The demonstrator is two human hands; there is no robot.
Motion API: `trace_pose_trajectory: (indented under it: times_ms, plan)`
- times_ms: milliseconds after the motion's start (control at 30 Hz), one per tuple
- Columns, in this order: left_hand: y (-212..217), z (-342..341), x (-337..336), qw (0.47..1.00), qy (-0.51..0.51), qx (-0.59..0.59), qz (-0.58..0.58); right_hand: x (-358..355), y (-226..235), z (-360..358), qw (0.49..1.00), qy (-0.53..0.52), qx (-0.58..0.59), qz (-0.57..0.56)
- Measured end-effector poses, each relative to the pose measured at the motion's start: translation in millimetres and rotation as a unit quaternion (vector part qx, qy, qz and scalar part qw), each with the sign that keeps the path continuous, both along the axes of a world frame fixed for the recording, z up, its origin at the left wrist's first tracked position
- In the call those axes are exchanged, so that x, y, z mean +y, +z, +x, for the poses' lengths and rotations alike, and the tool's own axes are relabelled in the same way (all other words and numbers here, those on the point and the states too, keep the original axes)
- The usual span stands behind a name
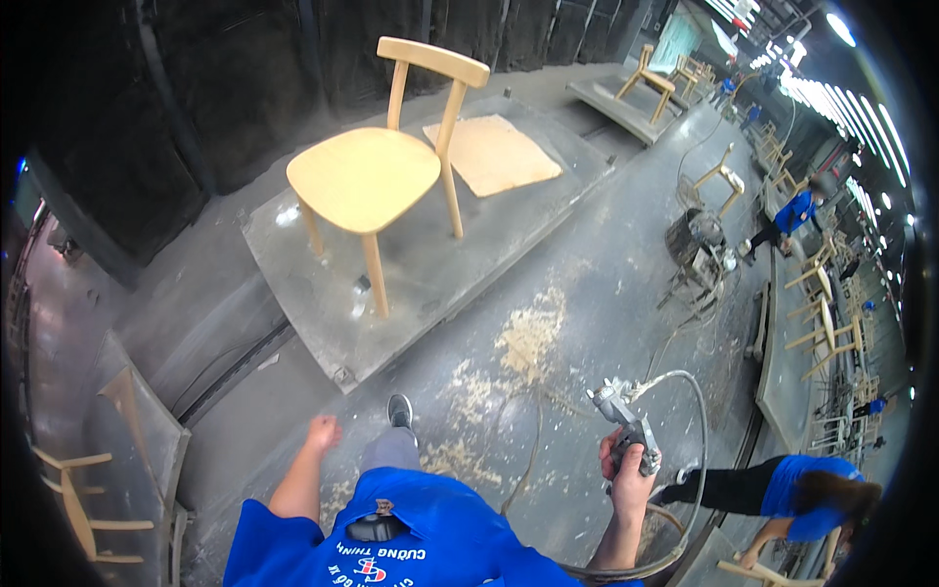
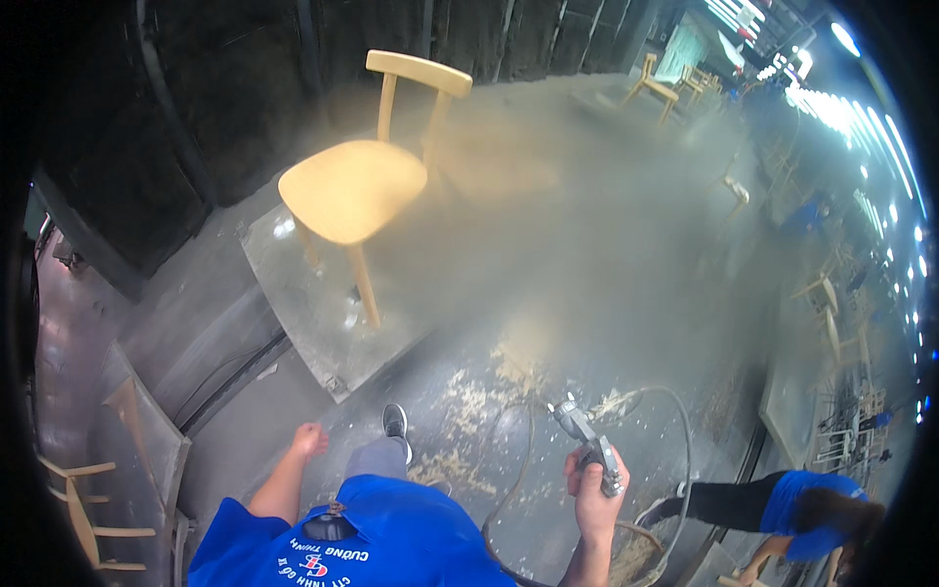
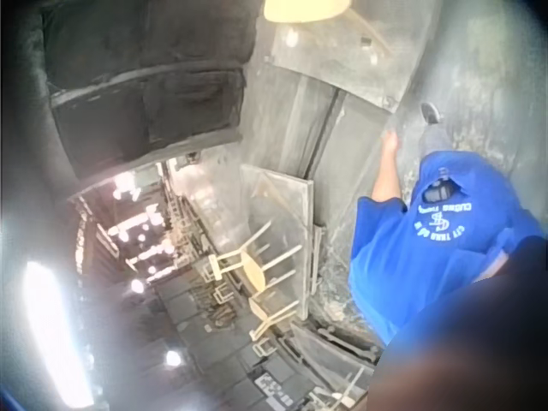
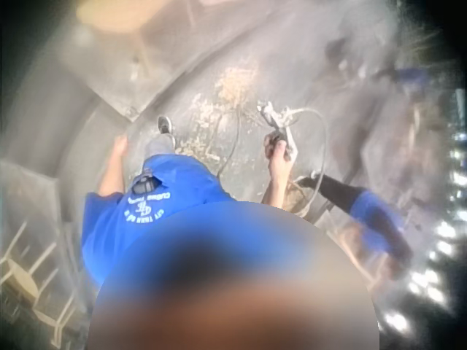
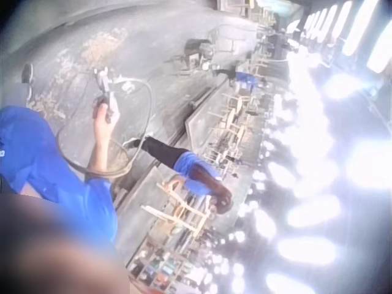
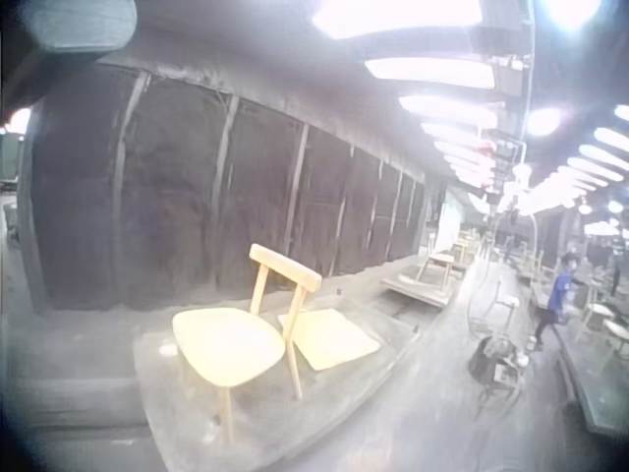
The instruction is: The person uses a spray gun to apply a coating to wooden chairs in a workshop. They repeatedly lift, rotate, and reposition each chair to spray all sides, then place the chairs back on the floor or a platform. The process is repeated for multiple chairs.
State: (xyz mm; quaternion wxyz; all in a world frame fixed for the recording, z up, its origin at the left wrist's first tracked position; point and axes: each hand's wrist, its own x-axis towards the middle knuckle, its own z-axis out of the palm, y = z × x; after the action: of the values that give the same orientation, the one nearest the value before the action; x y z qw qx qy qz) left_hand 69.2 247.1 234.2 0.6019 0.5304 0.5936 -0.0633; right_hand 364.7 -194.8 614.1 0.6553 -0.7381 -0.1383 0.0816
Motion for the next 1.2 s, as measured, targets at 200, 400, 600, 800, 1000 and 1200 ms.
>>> trace_pose_trajectory:
  times_ms: [200, 400, 600, 800, 1000, 1200]
  plan:
    - [-80.6, -22.2, 5.7, 0.984, 0.096, 0.117, -0.093, 64.3, 28.2, 67.2, 0.994, -0.023, -0.093, 0.058]
    - [-142.5, 4.3, 54.3, 0.943, 0.263, 0.09, -0.182, 177.2, 56.5, 136.5, 0.986, 0.089, -0.128, -0.065]
    - [-78.0, 179.7, 235.2, 0.841, 0.442, -0.197, -0.241, 259.6, 79.4, 186.5, 0.979, 0.126, -0.142, -0.071]
    - [77.0, 369.9, 377.5, 0.814, 0.318, -0.463, -0.15, 275.0, 90.3, 217.1, 0.981, 0.163, -0.046, -0.099]
    - [92.9, 409.4, 361.4, 0.79, 0.414, -0.45, -0.034, 270.6, 75.7, 269.3, 0.997, 0.051, -0.048, -0.028]
    - [120.3, 320.2, 285.5, 0.754, 0.501, -0.425, -0.001, 258.2, 61.4, 351.2, 0.998, 0.057, -0.023, 0.001]
